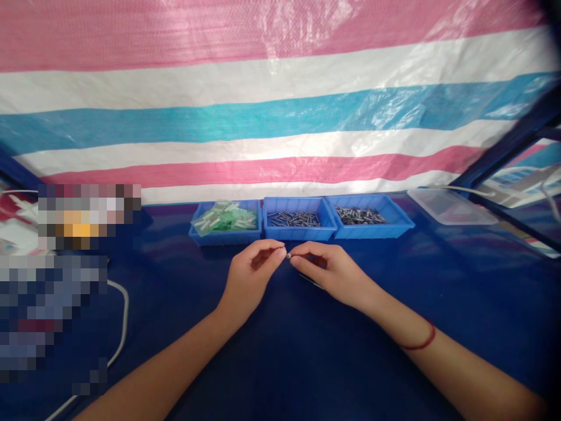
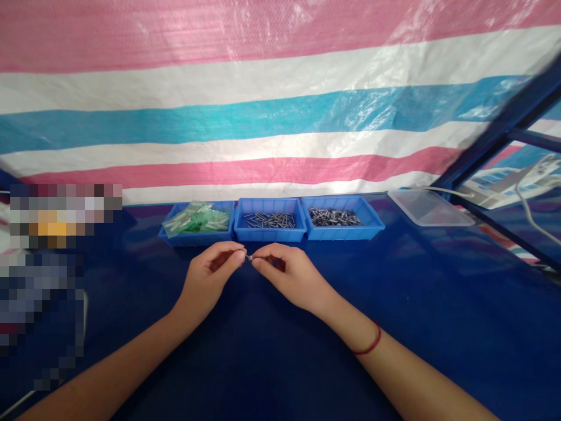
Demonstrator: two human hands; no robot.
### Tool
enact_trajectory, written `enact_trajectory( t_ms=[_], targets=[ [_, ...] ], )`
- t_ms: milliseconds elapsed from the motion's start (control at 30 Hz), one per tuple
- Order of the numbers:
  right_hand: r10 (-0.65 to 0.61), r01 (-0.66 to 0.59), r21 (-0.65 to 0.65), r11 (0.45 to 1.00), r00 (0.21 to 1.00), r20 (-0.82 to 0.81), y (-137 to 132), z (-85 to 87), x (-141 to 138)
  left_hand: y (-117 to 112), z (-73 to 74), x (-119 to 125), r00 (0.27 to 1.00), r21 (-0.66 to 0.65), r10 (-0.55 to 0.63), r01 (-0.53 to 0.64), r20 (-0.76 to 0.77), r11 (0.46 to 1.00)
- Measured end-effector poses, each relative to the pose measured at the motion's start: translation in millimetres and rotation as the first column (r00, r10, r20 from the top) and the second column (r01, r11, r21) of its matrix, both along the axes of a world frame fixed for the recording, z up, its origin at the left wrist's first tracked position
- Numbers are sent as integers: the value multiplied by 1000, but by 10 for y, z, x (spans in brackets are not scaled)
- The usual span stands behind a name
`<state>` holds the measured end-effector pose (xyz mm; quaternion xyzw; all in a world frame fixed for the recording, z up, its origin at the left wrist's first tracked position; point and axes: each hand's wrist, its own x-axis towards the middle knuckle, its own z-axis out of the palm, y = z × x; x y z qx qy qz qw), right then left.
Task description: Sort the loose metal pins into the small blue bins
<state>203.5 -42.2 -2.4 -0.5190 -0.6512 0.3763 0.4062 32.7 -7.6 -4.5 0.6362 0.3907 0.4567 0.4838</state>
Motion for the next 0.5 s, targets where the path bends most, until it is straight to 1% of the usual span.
enact_trajectory(
  t_ms=[133, 233, 367, 500],
  targets=[
    [38, -38, 15, 999, 998, -44, -5, 36, -4, -5, 4, -3, 1000, -18, 2, -2, -2, 1000],
    [43, -44, -3, 999, 996, -79, -11, 36, -15, -9, 13, -3, 1000, -18, -1, 1, 0, 1000],
    [30, -32, -18, 999, 992, -122, -16, 11, -24, -13, 23, -2, 1000, -21, -12, 13, 25, 1000],
    [-10, 7, -19, 1000, 985, -172, -15, -9, -28, -17, 18, -5, 999, -28, -19, 20, 34, 999]
  ],
)
